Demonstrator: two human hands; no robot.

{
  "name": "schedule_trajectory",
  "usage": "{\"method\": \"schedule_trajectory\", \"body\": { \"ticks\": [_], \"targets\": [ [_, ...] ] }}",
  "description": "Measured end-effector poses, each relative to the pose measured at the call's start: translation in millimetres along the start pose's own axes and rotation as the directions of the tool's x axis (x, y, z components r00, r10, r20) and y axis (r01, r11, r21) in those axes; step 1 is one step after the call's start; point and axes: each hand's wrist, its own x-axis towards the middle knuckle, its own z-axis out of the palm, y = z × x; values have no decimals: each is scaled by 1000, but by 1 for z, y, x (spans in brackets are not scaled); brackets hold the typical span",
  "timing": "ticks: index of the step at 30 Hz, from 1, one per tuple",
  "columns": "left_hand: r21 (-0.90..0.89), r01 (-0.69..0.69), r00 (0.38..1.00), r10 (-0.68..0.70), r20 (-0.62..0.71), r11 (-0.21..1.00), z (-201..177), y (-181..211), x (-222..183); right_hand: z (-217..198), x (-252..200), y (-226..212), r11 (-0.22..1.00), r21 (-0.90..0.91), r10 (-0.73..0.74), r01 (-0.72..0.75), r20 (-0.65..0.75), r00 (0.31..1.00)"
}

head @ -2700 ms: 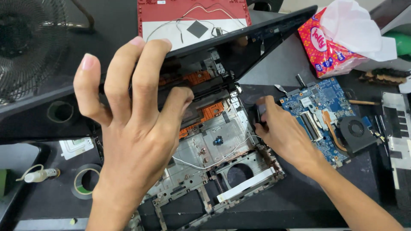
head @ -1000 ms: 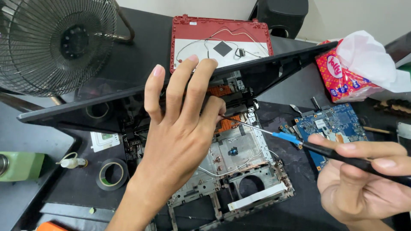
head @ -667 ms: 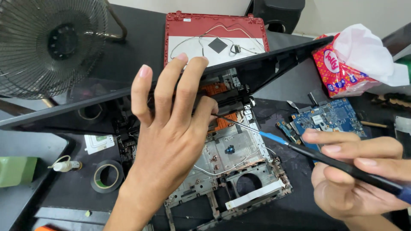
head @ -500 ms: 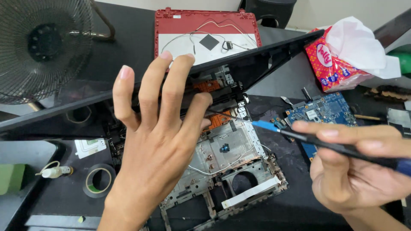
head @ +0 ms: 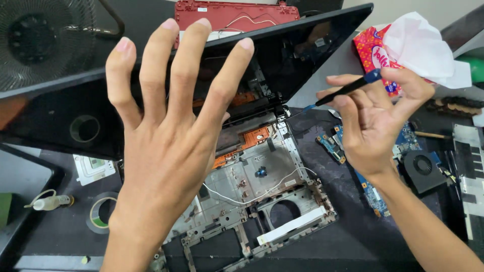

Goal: The person works at a repair bench on a partially disassembled laptop. They unscrew components from the motherboard with a screwdriver, lift out the cooling fan, reposition the motherboard, then open the laptop lid and use a screwdriver to work on the hinge and internal frame area.

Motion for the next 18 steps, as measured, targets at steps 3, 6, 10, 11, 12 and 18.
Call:
{"method": "schedule_trajectory", "body": {
  "ticks": [3,6,10,11,12,18],
  "targets": [
    [2,13,1000,-13,-26,1000,4,-1,-1,0,2,7,1000,-22,-21,22,30,999],
    [-19,27,999,-28,-39,999,4,-2,0,-2,3,6,998,-43,-33,34,24,999],
    [69,35,997,-30,-73,997,8,1,-4,-7,5,5,997,-53,-52,52,11,999],
    [87,36,996,-29,-83,996,4,3,-2,-7,6,4,996,-66,-51,51,11,999],
    [104,36,995,-27,-92,994,1,5,1,-6,6,4,996,-80,-50,51,11,999],
    [58,32,997,-28,-74,998,-6,11,1,0,4,13,999,-44,-28,29,23,999]
  ]
}}
